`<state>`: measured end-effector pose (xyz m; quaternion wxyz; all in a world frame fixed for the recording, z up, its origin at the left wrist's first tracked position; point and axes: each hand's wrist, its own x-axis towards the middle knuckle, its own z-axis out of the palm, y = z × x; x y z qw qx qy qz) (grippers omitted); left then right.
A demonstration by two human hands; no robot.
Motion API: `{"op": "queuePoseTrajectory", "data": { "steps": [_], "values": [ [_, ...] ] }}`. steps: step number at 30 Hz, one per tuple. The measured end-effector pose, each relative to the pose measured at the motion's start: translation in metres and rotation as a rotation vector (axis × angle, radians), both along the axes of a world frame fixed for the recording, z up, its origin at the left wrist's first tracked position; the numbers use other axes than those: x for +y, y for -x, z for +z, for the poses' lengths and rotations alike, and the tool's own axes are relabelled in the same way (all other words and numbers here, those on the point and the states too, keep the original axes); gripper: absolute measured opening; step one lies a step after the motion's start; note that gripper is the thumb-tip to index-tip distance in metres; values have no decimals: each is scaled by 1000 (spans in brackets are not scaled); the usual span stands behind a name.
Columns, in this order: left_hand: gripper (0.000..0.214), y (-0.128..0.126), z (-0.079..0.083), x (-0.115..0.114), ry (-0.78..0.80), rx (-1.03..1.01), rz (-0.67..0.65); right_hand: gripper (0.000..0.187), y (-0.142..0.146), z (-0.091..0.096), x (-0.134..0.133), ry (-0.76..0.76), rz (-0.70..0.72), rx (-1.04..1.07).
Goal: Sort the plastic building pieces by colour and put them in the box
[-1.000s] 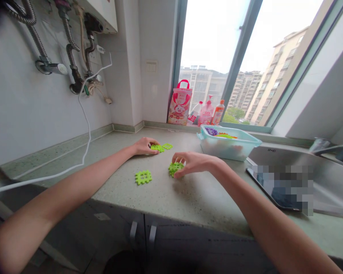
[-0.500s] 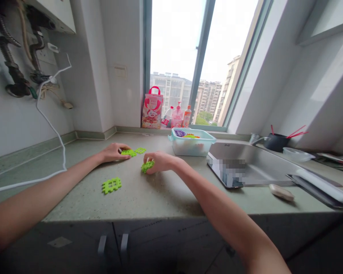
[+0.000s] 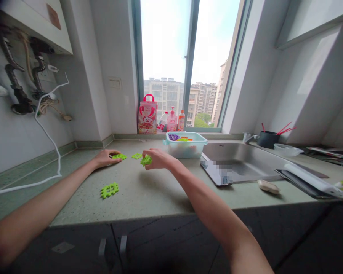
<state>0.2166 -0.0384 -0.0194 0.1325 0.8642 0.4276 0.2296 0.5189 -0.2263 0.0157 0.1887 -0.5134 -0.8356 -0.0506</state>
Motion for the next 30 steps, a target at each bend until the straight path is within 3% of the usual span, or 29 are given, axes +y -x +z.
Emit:
{"op": "queuePoseTrajectory", "data": {
  "steps": [5,10,13,17,20,24,27,28,30],
  "values": [
    [72,4,1,1,-29,15,25,41,-59,31,0,-360,-162,99],
    [75,1,-1,5,-19,9,17,39,-117,45,-7,-689,-607,244],
    [74,1,-1,5,-7,11,16,44,-138,39,-11,-703,-783,271],
    [73,2,-1,5,-10,11,8,49,-149,26,-11,-528,-963,218],
    [73,0,-3,6,-30,10,11,48,-138,24,-7,-555,-903,149],
    [73,-3,-5,3,-38,22,-1,34,-97,25,2,-587,-529,57],
    [73,-4,-4,1,-39,15,-13,32,-58,13,11,-422,-206,4],
    [73,-4,-4,1,-40,10,-16,33,-45,7,15,-340,-156,-14],
    [75,-3,-3,0,-43,5,-15,39,-22,-10,22,-185,-229,-28]
  ]
}}
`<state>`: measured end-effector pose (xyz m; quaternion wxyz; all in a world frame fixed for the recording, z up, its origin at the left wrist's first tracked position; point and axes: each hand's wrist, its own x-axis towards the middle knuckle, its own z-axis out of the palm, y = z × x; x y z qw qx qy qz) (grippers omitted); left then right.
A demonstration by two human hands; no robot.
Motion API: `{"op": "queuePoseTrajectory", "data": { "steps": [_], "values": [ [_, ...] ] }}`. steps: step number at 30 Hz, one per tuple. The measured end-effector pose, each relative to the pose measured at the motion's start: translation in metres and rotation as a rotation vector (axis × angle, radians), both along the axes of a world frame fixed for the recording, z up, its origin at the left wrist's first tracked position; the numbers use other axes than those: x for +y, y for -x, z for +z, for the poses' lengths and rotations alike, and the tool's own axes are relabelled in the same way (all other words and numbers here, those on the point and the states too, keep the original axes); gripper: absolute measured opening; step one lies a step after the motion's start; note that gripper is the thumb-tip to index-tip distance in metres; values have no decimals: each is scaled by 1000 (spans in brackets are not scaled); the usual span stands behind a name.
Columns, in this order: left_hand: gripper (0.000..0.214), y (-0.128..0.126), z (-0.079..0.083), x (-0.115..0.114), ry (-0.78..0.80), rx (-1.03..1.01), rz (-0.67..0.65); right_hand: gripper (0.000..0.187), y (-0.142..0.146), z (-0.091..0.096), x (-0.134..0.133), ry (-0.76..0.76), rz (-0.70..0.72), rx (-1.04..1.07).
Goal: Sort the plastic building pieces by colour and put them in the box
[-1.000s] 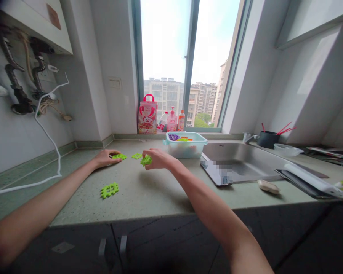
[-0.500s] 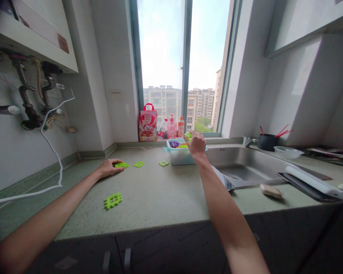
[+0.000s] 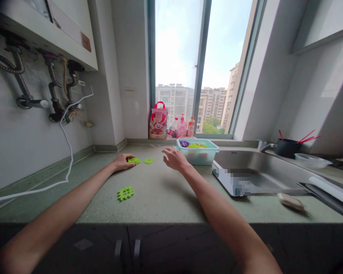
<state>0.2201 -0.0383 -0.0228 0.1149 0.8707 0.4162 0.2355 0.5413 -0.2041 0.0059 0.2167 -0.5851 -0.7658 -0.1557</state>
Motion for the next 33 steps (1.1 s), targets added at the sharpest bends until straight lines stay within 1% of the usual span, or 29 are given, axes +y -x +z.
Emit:
{"op": "queuePoseTrajectory", "data": {
  "steps": [2,3,4,6,9,11,13,14,17,19,21,24,26,28,30,33],
  "values": [
    [76,-1,0,0,-1,-1,-2,51,15,-17,7,162,-196,41],
    [76,-3,0,-1,-2,-5,-8,55,19,-25,10,224,-262,52],
    [76,-6,0,-2,-4,-18,-20,58,22,-32,13,277,-311,58],
    [75,-14,-2,-5,-5,-68,-55,56,21,-40,17,335,-342,56],
    [73,-30,-9,-9,8,-170,-113,47,14,-41,22,362,-301,44],
    [71,-40,-14,-9,-5,-195,-145,52,10,-38,24,360,-228,34],
    [66,-49,-18,-7,-67,-183,-155,60,9,-36,26,349,-162,30],
    [63,-54,-18,-4,-110,-167,-160,61,8,-36,27,340,-142,32],
    [60,-70,-18,5,-191,-109,-177,46,5,-36,28,320,-123,44],
    [60,-80,-17,12,-176,-72,-175,36,1,-36,28,313,-127,53],
    [63,-88,-18,18,-154,-45,-182,30,-5,-36,29,304,-137,64],
    [75,-92,-20,26,-169,-28,-235,26,-12,-37,30,275,-150,89],
    [84,-93,-22,30,-181,-20,-240,29,-13,-37,30,246,-147,108],
    [87,-93,-24,31,-161,6,-222,34,-11,-37,30,218,-132,122],
    [83,-93,-24,30,-128,25,-219,38,-8,-37,29,173,-85,135],
    [78,-95,-22,20,-94,-15,-268,37,-1,-36,28,46,57,159]
  ]
}}
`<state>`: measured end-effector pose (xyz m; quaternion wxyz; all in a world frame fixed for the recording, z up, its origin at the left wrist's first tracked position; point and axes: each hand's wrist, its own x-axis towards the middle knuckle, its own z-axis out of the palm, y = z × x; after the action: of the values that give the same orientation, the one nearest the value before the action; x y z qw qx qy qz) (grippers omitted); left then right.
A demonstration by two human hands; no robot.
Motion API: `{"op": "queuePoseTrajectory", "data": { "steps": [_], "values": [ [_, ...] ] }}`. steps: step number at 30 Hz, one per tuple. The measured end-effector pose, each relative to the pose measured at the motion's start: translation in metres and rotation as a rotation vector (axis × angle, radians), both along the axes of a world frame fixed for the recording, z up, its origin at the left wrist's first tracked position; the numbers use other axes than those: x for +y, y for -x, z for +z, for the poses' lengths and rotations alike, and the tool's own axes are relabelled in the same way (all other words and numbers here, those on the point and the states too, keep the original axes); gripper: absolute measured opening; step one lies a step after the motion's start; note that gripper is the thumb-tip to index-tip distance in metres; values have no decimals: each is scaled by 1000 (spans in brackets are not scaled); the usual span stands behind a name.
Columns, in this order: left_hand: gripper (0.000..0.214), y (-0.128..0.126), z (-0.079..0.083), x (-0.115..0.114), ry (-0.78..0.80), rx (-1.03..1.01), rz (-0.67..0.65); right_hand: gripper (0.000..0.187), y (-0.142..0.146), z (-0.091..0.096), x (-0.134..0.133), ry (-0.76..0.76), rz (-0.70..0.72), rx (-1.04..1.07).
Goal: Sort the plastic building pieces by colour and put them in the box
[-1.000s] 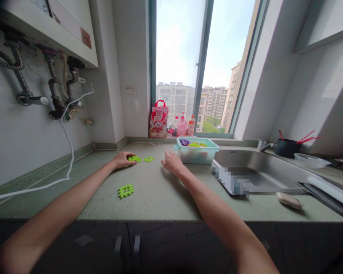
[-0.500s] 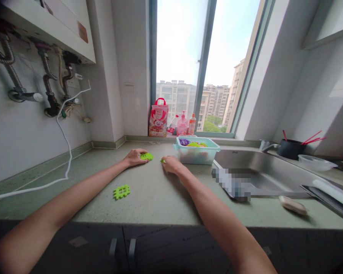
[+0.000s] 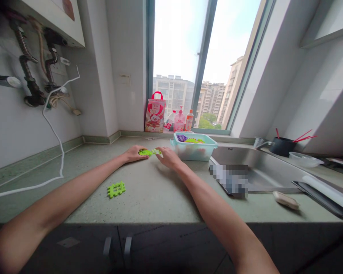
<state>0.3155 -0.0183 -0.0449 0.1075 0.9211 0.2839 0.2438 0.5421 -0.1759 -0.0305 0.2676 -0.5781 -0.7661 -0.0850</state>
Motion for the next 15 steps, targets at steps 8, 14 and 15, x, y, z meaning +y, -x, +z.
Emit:
{"op": "queuePoseTrajectory", "data": {
  "steps": [8,14,15],
  "values": [
    [87,-18,2,-39,83,-85,-157,32,10,5,-4,-185,251,11],
    [130,-17,1,-36,219,-67,-213,18,8,2,-2,65,239,-40],
    [131,-14,1,-32,236,-45,-219,18,8,1,-2,96,228,-23]
  ]
}}
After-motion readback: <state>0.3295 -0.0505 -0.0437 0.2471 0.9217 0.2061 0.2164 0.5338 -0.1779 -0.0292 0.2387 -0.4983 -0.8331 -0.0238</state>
